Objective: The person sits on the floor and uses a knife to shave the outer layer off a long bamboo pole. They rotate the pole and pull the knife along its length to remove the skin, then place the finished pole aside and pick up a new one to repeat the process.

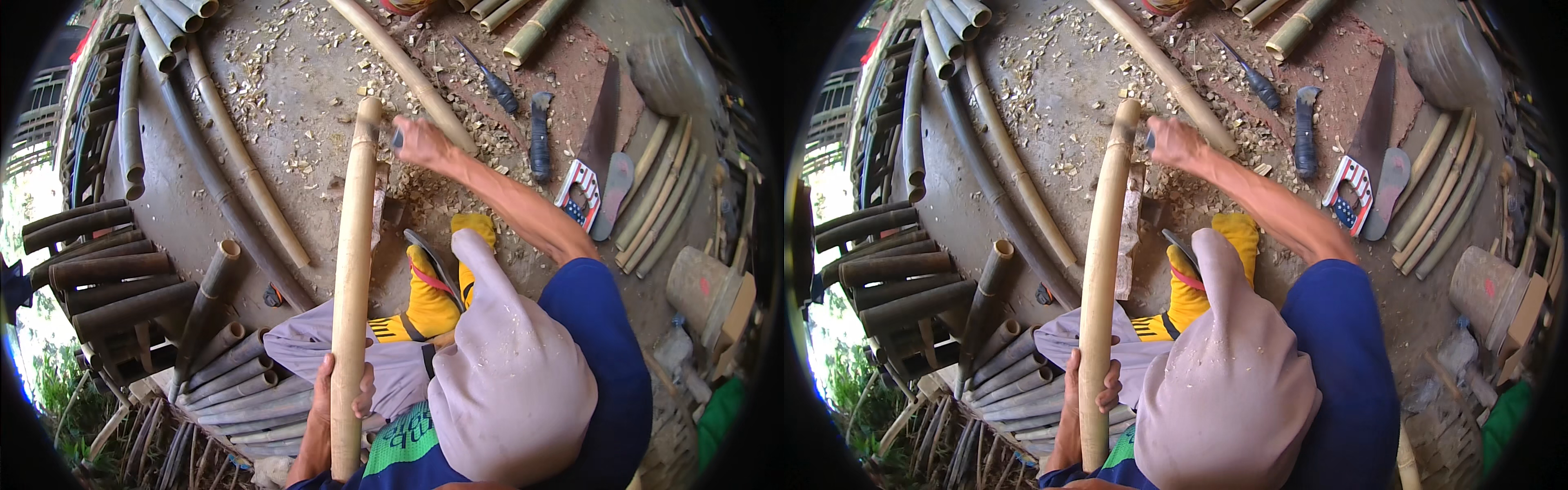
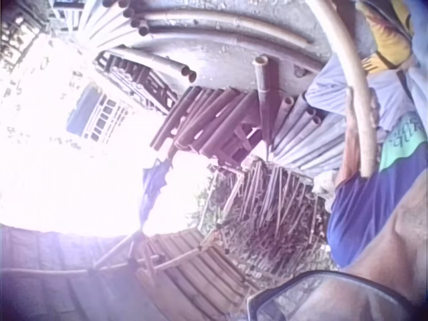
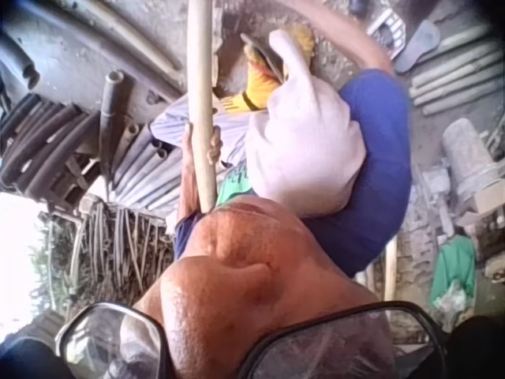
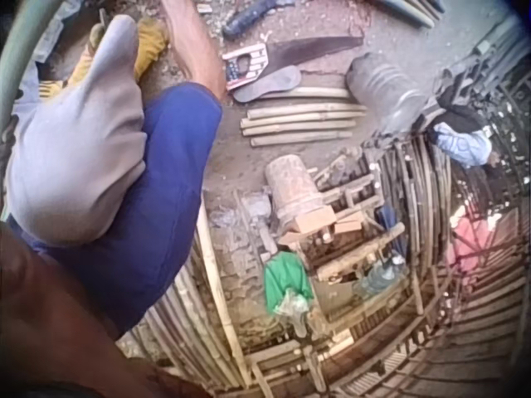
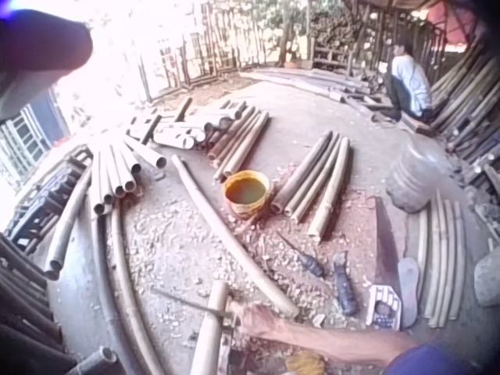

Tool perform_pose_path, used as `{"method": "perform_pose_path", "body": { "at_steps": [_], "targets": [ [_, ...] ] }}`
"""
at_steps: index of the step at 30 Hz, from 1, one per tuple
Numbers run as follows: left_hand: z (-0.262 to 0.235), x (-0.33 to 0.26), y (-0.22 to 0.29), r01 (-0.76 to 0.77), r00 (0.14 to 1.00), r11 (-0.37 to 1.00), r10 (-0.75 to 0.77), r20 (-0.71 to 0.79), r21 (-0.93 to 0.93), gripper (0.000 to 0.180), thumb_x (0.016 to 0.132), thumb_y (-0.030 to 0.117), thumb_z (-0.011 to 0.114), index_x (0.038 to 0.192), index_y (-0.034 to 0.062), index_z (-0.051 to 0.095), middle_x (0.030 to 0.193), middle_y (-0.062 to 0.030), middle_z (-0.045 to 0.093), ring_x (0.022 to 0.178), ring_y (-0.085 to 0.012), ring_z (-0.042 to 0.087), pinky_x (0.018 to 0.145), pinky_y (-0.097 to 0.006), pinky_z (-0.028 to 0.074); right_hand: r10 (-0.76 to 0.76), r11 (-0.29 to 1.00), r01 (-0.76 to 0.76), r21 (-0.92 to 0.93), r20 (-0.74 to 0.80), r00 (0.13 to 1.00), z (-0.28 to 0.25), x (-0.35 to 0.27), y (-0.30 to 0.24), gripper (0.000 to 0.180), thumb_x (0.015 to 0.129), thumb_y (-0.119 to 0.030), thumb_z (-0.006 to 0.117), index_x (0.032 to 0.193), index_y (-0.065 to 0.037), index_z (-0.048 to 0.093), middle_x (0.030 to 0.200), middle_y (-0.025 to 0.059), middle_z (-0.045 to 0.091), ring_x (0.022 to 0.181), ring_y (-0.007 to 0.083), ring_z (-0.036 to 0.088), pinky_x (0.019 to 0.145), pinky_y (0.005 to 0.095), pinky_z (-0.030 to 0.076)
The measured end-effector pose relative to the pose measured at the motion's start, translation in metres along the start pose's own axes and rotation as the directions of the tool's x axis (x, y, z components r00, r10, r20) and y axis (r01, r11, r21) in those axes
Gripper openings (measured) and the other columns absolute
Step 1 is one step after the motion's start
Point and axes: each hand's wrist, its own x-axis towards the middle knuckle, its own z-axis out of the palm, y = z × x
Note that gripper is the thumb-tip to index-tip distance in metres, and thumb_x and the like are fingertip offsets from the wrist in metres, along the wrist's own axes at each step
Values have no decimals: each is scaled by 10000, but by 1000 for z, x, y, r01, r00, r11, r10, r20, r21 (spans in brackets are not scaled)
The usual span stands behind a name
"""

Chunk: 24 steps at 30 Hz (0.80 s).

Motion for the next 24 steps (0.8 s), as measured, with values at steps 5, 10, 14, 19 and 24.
{"method": "perform_pose_path", "body": {
  "at_steps": [5, 10, 14, 19, 24],
  "targets": [
    [-2, 3, 1, -2, 1000, 1000, 2, -5, -2, 707, 885, 576, 423, 1364, 68, 318, 706, -115, 470, 387, -166, 422, 297, -294, 385, -144, 989, 147, -9, 178, 973, -6, -25, -42, 111, 720, -63, 552, 773, -10, 471, 493, 46, 458, 394, 141, 450, 315, 263, 394],
    [-4, 4, 7, 32, 999, 998, -29, 45, -55, 714, 891, 585, 392, 1375, 66, 314, 706, -106, 468, 401, -161, 425, 311, -291, 391, 136, 979, -152, 138, 119, 984, 2, 4, 1, 138, 721, -75, 561, 751, -29, 435, 498, 67, 473, 385, 137, 450, 318, 291, 394],
    [-6, 5, 2, 28, 998, 991, -20, 67, -130, 708, 902, 588, 366, 1381, 69, 312, 702, -95, 458, 400, -147, 403, 317, -275, 381, -113, 990, 109, 94, 39, 993, 4, -15, -25, 112, 686, -18, 498, 756, -25, 411, 478, 4, 368, 364, 114, 355, 264, 276, 320],
    [-13, 14, 7, 26, 987, 972, 11, 159, -232, 686, 920, 585, 327, 1378, 74, 323, 695, -77, 447, 413, -131, 394, 324, -261, 367, -72, 997, 70, 13, 128, 989, -10, -9, -63, 87, 756, -59, 518, 751, -28, 437, 483, 25, 402, 364, 108, 366, 261, 280, 326],
    [-13, 21, 6, 16, 984, 981, 19, 176, -193, 692, 918, 590, 323, 1377, 71, 328, 700, -82, 447, 418, -134, 397, 335, -262, 373, -120, 988, 120, -96, 8, 993, 2, -4, -29, 58, 721, -11, 474, 749, -51, 441, 478, 38, 410, 365, 111, 366, 266, 256, 323]
  ]
}}
